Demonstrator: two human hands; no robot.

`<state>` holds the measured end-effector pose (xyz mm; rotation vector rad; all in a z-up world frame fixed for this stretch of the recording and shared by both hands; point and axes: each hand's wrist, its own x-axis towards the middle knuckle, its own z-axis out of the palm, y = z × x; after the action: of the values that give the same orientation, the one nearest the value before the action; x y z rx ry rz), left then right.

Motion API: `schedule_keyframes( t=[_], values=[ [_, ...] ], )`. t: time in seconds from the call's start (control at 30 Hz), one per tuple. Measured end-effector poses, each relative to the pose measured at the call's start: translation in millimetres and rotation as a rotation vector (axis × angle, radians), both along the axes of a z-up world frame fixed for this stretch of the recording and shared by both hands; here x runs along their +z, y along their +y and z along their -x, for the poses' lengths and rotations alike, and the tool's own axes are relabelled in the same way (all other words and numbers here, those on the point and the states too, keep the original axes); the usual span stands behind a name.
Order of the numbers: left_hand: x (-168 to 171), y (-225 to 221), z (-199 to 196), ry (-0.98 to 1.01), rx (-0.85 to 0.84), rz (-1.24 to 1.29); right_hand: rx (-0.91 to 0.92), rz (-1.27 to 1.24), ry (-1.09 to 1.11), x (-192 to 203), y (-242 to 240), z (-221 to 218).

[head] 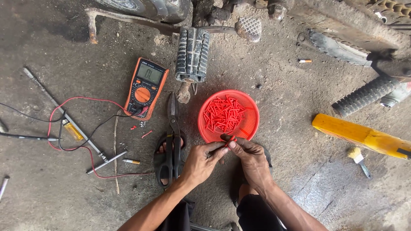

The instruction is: Cutting red zip ties into smaller pieces using large shears on the floor of a motorcycle repair shop.

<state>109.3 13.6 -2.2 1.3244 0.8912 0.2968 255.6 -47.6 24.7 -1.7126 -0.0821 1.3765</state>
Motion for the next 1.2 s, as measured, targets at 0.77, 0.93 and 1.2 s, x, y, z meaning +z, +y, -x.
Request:
schedule_keyframes(
  t=[0.77,0.93,1.2],
  values=[
    [12,6,-3,-0.077,0.086,0.471,0.090,0.037,-0.067,8,3,-6],
    [2,-8,-2,-0.079,0.074,0.503,0.056,0.022,-0.081,8,4,-5],
    [4,-14,-8,-0.031,-0.104,0.375,-0.046,0.026,-0.035,9,6,1]
  ],
)
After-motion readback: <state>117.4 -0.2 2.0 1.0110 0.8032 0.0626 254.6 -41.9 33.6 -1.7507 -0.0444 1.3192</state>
